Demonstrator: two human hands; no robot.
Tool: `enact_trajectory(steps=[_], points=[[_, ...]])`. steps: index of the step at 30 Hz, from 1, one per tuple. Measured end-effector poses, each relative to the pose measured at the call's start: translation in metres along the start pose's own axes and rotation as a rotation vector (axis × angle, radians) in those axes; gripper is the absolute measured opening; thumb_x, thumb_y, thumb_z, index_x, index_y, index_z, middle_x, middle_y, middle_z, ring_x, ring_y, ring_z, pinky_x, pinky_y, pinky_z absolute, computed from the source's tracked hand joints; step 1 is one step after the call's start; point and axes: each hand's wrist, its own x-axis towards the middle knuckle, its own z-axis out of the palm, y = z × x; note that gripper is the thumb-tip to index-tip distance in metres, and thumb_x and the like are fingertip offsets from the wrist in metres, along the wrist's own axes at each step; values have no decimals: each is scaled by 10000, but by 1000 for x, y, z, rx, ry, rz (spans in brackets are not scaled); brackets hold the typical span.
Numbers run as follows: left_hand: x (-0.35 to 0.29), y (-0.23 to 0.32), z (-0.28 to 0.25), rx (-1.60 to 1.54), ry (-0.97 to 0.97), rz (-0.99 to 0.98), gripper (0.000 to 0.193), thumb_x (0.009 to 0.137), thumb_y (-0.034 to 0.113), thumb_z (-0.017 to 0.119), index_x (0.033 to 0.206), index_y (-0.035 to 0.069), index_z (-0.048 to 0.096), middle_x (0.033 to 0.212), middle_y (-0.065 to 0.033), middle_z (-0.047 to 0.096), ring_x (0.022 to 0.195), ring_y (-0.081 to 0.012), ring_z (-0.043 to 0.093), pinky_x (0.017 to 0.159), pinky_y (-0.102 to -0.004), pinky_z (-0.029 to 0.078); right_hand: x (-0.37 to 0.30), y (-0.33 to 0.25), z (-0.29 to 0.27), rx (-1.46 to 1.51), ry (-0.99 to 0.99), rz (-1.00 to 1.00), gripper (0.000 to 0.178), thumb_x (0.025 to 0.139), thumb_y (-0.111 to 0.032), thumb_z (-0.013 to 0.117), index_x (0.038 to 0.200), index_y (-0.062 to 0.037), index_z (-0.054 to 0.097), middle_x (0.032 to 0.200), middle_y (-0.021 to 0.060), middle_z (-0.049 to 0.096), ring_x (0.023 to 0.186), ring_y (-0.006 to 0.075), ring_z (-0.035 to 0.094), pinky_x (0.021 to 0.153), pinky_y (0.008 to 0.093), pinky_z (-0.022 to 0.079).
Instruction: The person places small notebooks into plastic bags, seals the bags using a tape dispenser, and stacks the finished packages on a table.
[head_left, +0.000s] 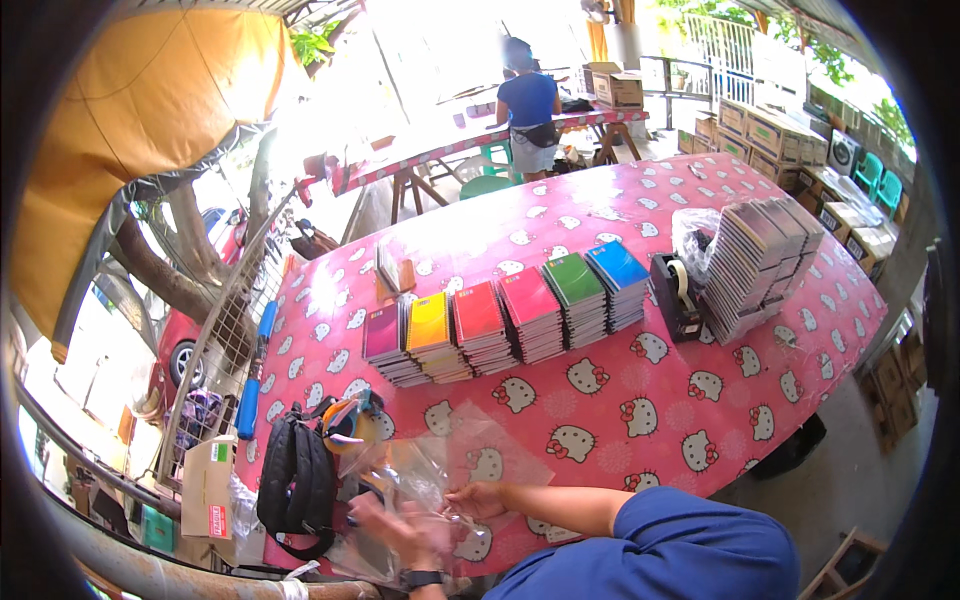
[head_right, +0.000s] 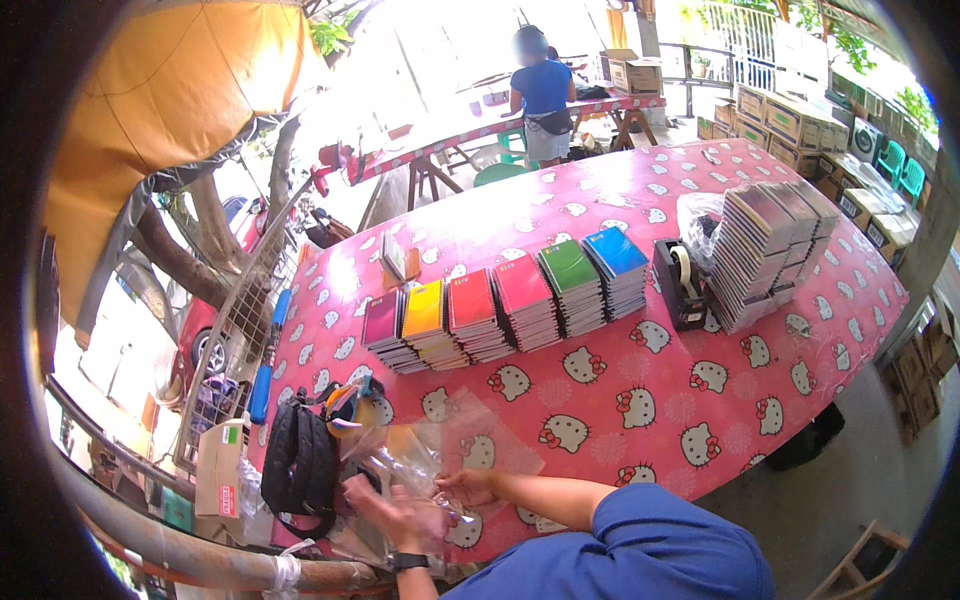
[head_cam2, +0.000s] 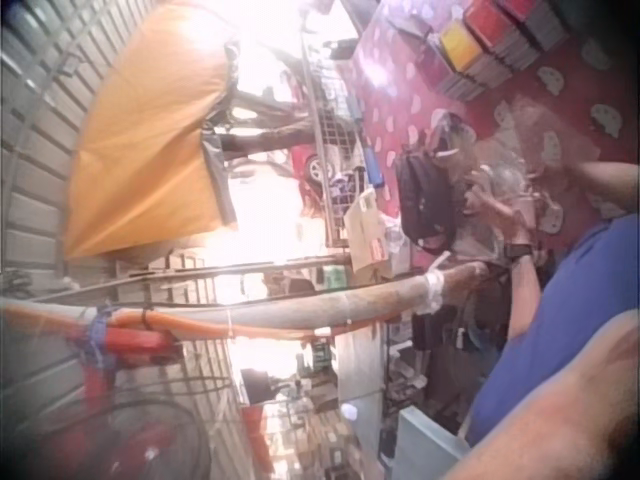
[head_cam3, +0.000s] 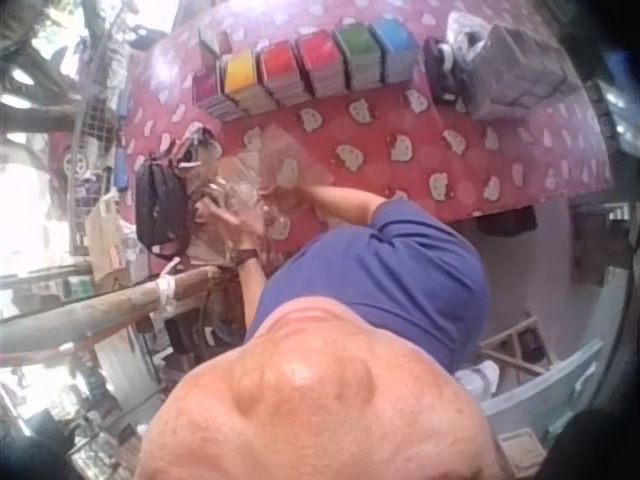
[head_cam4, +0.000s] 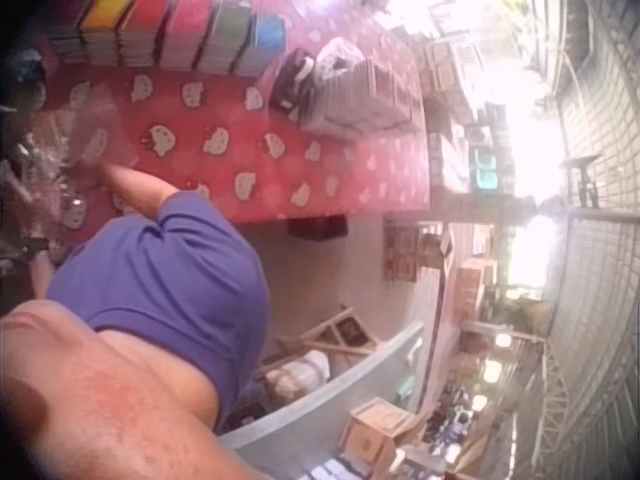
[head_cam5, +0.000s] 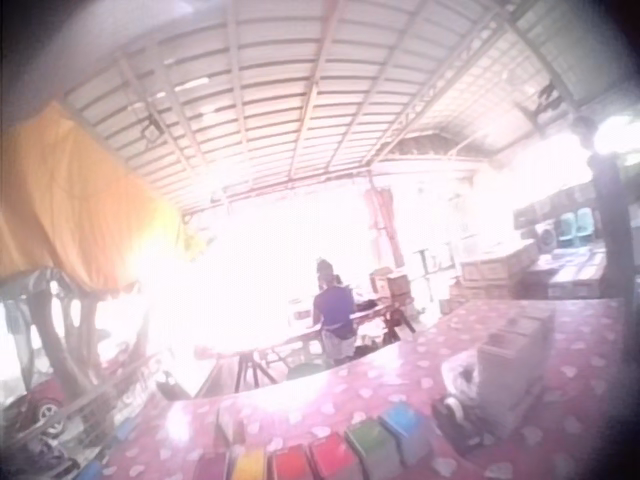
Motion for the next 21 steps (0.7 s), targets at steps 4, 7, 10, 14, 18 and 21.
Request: enact_trajectory(steps=[4, 7, 10, 14, 18, 21], points=[[-29, 19, 31, -184, -462, -105, 794, 839, 528, 486, 1417, 57, 215, 1483, -205, 147, 1367, -397, 101, 1079, -558, 67, -21, -14, 9, 20, 131, -245, 137, 916, -150, 470, 1004, -64, 530, 1040, 115, 610, 945, 228, 607, 876, 400, 457], [-35, 6, 35, 171, -742, -150, 804, 816, 514, 504, 1431, 90, 206, 1501, -186, 101, 1379, -379, 79, 1048, -620, 71, -89, -50, 19, 86, 292, -577, 189, 907, -203, 507, 942, -43, 601, 973, 100, 635, 887, 210, 609, 789, 372, 482], [-35, 6, 30, 255, -712, -111, 795, 810, 505, 518, 1430, 107, 220, 1504, -176, 97, 1381, -379, 73, 1039, -631, 83, -178, -85, 56, -201, 363, -951, 185, 874, -191, 545, 935, -34, 619, 986, 100, 632, 877, 198, 605, 754, 342, 484], [-31, 17, 37, 312, -532, -156, 724, 802, 462, 563, 1384, 101, 330, 1487, -171, 170, 1365, -378, 136, 1053, -587, 140, -283, -99, 149, -345, 392, -1468, 93, 788, -152, 587, 797, -60, 587, 1060, 87, 586, 994, 230, 564, 896, 401, 427], [2, 78, 25, -392, -335, -28, 554, 826, 387, 602, 1258, 63, 478, 1365, -143, 393, 1252, -293, 346, 1028, -436, 290, -294, -76, 256, -1077, 613, -1541, 108, 798, -167, 603, 753, -72, 577, 1011, 84, 602, 1032, 238, 549, 923, 412, 388], [12, 136, 34, -1580, -779, -556, 606, 848, 370, 615, 1327, 77, 388, 1326, -100, 430, 1178, -226, 426, 976, -397, 358, -263, -60, 260, -1854, 909, -869, 164, 786, -172, 659, 734, -37, 580, 1025, 92, 595, 1036, 239, 538, 916, 406, 374]])
